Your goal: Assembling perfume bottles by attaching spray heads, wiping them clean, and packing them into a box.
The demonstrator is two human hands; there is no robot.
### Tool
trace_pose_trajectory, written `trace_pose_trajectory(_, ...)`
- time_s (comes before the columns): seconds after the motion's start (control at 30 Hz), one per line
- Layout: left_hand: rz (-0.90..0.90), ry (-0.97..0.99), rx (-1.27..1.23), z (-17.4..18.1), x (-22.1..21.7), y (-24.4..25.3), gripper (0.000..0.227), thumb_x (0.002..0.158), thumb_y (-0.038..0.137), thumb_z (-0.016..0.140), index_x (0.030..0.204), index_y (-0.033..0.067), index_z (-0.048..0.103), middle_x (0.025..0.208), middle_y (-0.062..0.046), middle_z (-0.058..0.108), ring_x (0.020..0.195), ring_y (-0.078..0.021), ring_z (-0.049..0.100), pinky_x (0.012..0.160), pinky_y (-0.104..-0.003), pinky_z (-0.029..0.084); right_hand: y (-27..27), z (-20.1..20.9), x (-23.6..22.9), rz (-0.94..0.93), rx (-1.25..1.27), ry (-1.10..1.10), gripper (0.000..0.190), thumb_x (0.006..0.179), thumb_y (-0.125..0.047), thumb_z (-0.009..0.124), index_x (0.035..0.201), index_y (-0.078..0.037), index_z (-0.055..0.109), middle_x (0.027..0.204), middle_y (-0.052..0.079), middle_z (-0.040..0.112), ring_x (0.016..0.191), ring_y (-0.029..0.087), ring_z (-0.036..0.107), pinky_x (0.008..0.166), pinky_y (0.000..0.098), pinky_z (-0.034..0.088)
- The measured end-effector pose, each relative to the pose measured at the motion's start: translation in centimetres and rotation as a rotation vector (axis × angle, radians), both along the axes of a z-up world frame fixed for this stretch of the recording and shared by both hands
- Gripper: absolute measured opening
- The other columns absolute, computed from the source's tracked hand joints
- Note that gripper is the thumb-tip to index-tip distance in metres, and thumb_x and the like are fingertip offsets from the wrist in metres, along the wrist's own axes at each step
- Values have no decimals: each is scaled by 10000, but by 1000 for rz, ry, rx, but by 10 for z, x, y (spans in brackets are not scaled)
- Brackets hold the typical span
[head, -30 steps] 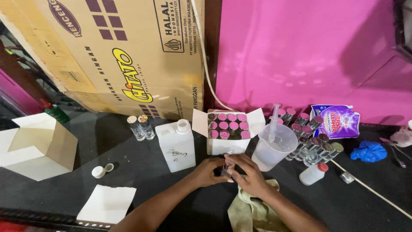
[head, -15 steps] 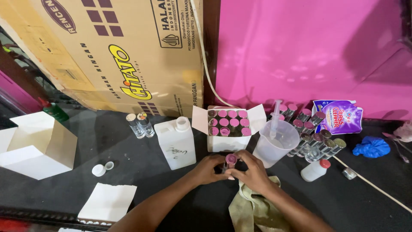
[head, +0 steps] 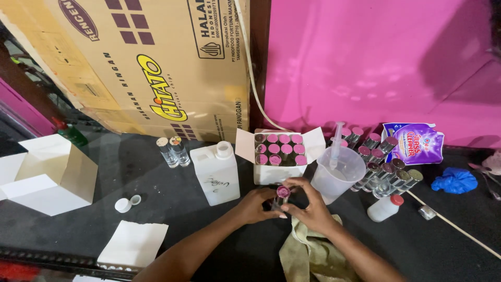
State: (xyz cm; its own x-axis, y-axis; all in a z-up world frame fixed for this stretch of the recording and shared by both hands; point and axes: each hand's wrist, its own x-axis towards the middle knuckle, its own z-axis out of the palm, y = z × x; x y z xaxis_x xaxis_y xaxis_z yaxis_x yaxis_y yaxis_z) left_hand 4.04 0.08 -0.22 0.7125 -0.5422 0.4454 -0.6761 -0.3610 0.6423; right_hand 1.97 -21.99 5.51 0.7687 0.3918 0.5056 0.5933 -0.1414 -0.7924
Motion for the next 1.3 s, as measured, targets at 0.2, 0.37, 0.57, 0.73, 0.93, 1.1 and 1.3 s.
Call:
trace_pose_trajectory(0.2,-9,26,-18,9,-5,1,475,732,263,866,1124,59,694,891,-79,718,708,-255,638,682,-355,511,6,18,-8,86,-47,-32,427,876,-65,680,1292,20,639,1226,134,689,1049,255,682,928,351,535)
trace_pose_trajectory(0.37,25,28,4,5,-4,0,449,741,298,861,1064,37,691,893,-101,721,708,-268,645,677,-363,510,3,5,-6,-20,-16,-1,577,804,-147,792,1301,-25,526,1130,96,670,996,189,642,921,335,503)
trace_pose_trajectory(0.57,23,42,-20,8,-6,0,437,732,258,861,1079,44,705,947,-95,738,773,-271,667,714,-363,521,11,7,-10,10,-43,19,482,881,-146,702,1314,-30,526,1184,94,663,1060,211,638,962,356,483)
trace_pose_trajectory(0.73,46,63,-4,3,-6,0,492,724,215,815,1167,38,694,1049,-124,745,841,-299,688,769,-373,530,10,12,-12,7,-72,22,538,835,-184,772,1298,-30,544,1234,104,648,1110,207,632,1004,355,475)
trace_pose_trajectory(0.93,27,15,-10,2,-5,0,497,740,269,851,1150,36,695,1003,-110,743,805,-281,685,734,-366,535,13,2,-12,18,-37,-9,449,862,-58,677,1297,-9,580,1279,103,664,1147,216,651,1003,343,483)
trace_pose_trajectory(1.1,38,56,30,8,-6,0,491,718,245,851,1129,31,686,999,-127,738,804,-308,679,747,-387,532,6,2,-13,-57,-43,-4,691,945,-451,602,1438,1,428,1269,154,645,1187,258,631,1068,401,448)
trace_pose_trajectory(1.3,23,3,-26,-1,-3,0,504,698,253,887,1109,47,679,971,-99,741,792,-292,682,732,-374,534,12,14,-16,64,-36,-147,438,923,-43,600,1354,34,589,1318,157,644,1110,280,649,942,371,523)
